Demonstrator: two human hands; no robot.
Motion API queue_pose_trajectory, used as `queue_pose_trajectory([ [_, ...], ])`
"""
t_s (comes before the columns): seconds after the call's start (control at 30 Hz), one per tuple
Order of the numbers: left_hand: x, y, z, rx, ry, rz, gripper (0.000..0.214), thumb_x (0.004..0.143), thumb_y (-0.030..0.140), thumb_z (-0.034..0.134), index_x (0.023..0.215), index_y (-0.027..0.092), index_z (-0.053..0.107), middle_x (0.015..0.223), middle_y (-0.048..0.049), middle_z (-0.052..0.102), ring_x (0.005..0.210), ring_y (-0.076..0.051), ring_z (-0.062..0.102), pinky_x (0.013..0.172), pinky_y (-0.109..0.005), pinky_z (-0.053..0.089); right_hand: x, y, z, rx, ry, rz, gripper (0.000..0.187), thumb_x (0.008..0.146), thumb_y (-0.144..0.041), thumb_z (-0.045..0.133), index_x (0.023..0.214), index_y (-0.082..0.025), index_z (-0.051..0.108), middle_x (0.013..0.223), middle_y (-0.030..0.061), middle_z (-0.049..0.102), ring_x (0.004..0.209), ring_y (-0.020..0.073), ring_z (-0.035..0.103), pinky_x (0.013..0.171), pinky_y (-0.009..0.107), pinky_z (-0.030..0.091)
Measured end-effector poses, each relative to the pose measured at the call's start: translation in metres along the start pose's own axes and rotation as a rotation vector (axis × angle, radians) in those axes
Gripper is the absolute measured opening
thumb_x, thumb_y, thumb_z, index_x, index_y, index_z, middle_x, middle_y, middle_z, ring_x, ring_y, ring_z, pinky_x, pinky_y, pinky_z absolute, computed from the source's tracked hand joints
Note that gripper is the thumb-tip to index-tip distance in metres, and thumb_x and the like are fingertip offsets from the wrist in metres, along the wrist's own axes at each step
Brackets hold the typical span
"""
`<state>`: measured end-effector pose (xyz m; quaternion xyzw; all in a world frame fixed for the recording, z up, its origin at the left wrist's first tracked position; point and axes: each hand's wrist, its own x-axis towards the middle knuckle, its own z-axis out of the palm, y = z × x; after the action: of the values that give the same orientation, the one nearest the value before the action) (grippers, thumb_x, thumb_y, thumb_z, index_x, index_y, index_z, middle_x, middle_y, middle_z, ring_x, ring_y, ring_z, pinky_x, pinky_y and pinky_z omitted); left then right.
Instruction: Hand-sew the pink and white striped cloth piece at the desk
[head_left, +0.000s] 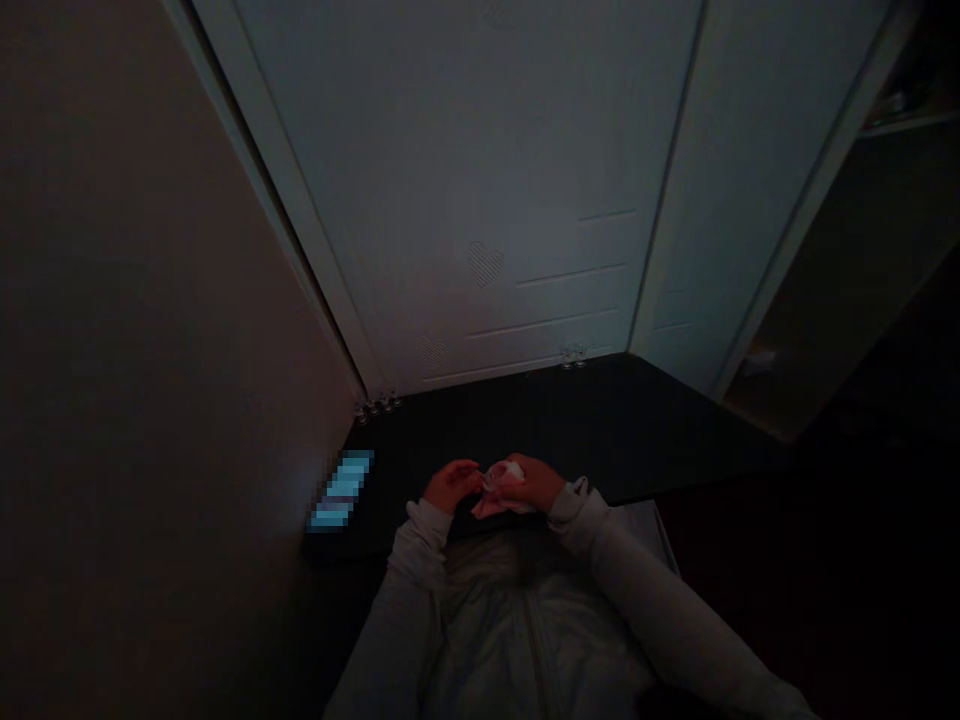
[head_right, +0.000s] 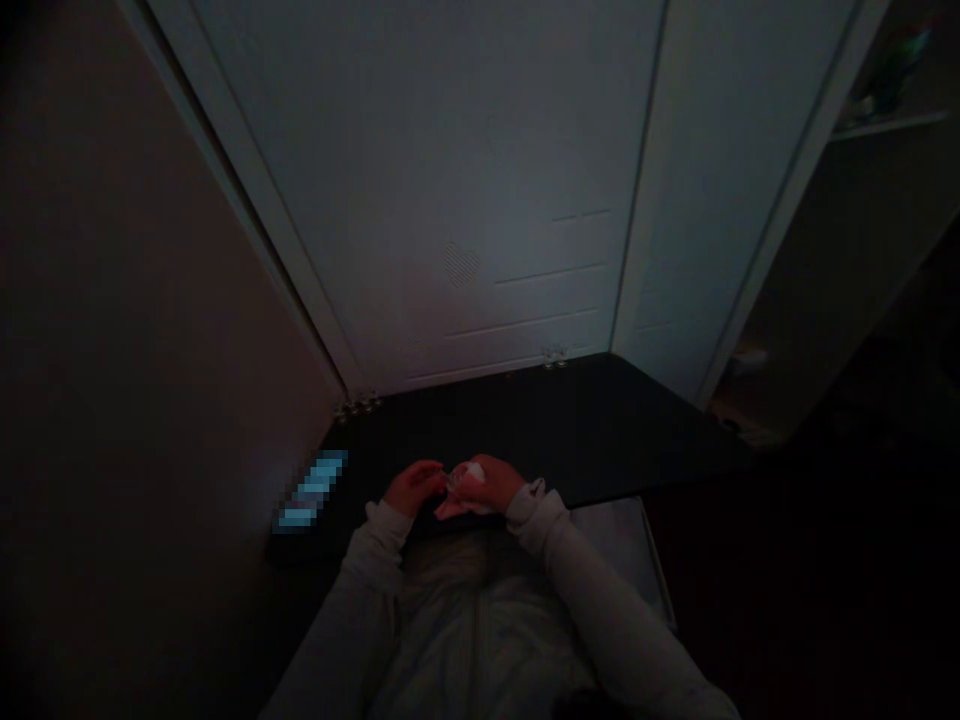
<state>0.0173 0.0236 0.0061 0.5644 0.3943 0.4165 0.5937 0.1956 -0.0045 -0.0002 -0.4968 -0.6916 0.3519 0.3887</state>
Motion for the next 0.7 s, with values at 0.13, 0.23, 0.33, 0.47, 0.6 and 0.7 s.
queue_pose_trajectory([
  [0.13, -0.0010, 0.0012, 0.0004, -0.033, 0.009, -0.023, 0.042, 0.045, 0.034, 0.070, 0.078, 0.013, 0.055, 0.070, -0.0033, 0.062, 0.059, -0.012, 0.057, 0.063, -0.029, 0.046, -0.0001, -0.0019, 0.0017, -0.110, 0.027, -0.013, 0.036, 0.057, -0.043, 0.060, 0.079, -0.015, 0.058, 0.071, 0.0019, 0.058, 0.063, 0.0128, 0.051, 0.056, 0.023, 0.037],
  [0.23, -0.0011, 0.0011, 0.0009, -0.080, 0.005, -0.032, 0.041, 0.045, 0.031, 0.071, 0.077, 0.012, 0.055, 0.069, -0.0025, 0.061, 0.060, -0.012, 0.057, 0.062, -0.028, 0.046, 0.0005, -0.0021, 0.0024, -0.138, 0.044, -0.049, 0.034, 0.059, -0.044, 0.058, 0.076, -0.015, 0.058, 0.069, 0.0020, 0.058, 0.063, 0.0125, 0.051, 0.056, 0.023, 0.037],
  [0.33, -0.0005, 0.0003, 0.0012, -0.122, -0.005, -0.025, 0.040, 0.044, 0.030, 0.072, 0.076, 0.012, 0.054, 0.068, -0.0018, 0.061, 0.061, -0.012, 0.057, 0.062, -0.027, 0.045, 0.0008, -0.0026, 0.0023, -0.118, 0.016, -0.069, 0.030, 0.062, -0.044, 0.055, 0.071, -0.015, 0.057, 0.066, 0.0012, 0.058, 0.061, 0.0119, 0.050, 0.055, 0.023, 0.037],
  [0.47, -0.0004, 0.0008, 0.0014, -0.125, 0.003, -0.011, 0.041, 0.041, 0.027, 0.073, 0.074, 0.013, 0.054, 0.070, -0.0016, 0.061, 0.065, -0.013, 0.057, 0.062, -0.027, 0.046, 0.0015, -0.0032, 0.0026, -0.006, 0.017, -0.063, 0.031, 0.064, -0.044, 0.054, 0.072, -0.015, 0.057, 0.068, 0.0016, 0.058, 0.062, 0.0121, 0.051, 0.057, 0.023, 0.038],
  [0.6, -0.0008, 0.0013, 0.0009, -0.111, 0.031, 0.026, 0.040, 0.041, 0.026, 0.073, 0.073, 0.013, 0.053, 0.069, -0.0009, 0.060, 0.065, -0.013, 0.057, 0.061, -0.027, 0.045, 0.0029, -0.0010, 0.0024, 0.190, 0.031, -0.065, 0.030, 0.067, -0.042, 0.052, 0.076, -0.014, 0.056, 0.072, 0.0023, 0.059, 0.066, 0.0126, 0.052, 0.061, 0.023, 0.040],
  [0.7, 0.0015, -0.0021, -0.0008, -0.119, 0.068, 0.048, 0.038, 0.044, 0.029, 0.071, 0.073, 0.013, 0.052, 0.066, -0.0006, 0.060, 0.062, -0.012, 0.057, 0.060, -0.026, 0.045, 0.0041, 0.0019, 0.0011, 0.256, 0.115, -0.033, 0.031, 0.068, -0.043, 0.049, 0.075, -0.013, 0.056, 0.070, 0.0021, 0.058, 0.065, 0.0130, 0.052, 0.062, 0.025, 0.040],
])
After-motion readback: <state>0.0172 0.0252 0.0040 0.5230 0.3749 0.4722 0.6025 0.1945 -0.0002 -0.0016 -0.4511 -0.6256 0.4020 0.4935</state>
